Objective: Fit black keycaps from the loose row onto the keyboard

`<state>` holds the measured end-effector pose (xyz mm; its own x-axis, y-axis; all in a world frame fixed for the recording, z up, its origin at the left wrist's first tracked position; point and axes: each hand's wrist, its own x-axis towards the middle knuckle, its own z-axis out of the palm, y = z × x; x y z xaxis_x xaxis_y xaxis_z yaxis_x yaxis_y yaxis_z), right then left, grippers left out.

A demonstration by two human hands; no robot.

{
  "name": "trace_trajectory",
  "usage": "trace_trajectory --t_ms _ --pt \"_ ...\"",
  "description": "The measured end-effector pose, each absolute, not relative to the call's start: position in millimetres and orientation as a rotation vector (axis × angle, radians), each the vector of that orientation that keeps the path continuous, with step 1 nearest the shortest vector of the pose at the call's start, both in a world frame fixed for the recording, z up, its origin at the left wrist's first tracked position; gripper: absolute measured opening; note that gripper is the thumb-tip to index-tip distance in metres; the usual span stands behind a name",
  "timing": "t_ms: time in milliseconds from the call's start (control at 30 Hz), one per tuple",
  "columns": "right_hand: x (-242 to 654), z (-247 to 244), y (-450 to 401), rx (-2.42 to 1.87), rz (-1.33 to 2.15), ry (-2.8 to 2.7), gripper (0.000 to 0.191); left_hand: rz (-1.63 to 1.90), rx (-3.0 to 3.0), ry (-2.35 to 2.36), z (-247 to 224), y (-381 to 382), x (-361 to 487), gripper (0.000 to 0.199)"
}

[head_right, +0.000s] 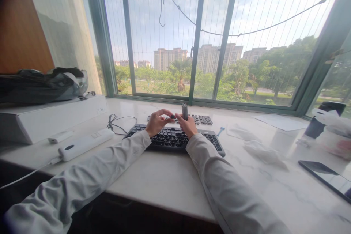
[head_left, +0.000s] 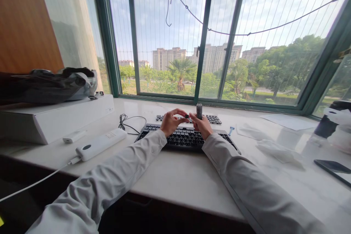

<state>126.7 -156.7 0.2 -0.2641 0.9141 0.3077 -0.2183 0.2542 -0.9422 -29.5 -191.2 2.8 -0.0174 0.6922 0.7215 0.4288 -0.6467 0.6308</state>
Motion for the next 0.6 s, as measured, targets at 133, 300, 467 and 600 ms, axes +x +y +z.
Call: trace_trajectory --t_ms 133,300,467,600 --pt "125.7 -2.6 -156.3 -0.693 1.228 -1.491 0.042 1.723 2.033 1.237 3.3 -191.0 -30.8 0.036" --pt "127.7 -5.5 -152.9 -0.707 1.118 -1.573 0.043 1.693 2.075 1.281 3.8 -192.9 -31.4 0.037" --pt "129.0 -7.8 -149.8 -0.726 1.03 -1.605 0.044 1.65 2.086 1.366 3.5 -194.5 -30.8 0.04" --pt "129.5 -9.1 -148.4 -0.733 0.998 -1.637 0.046 1.643 2.138 1.322 4.9 -196.1 -30.8 0.036"
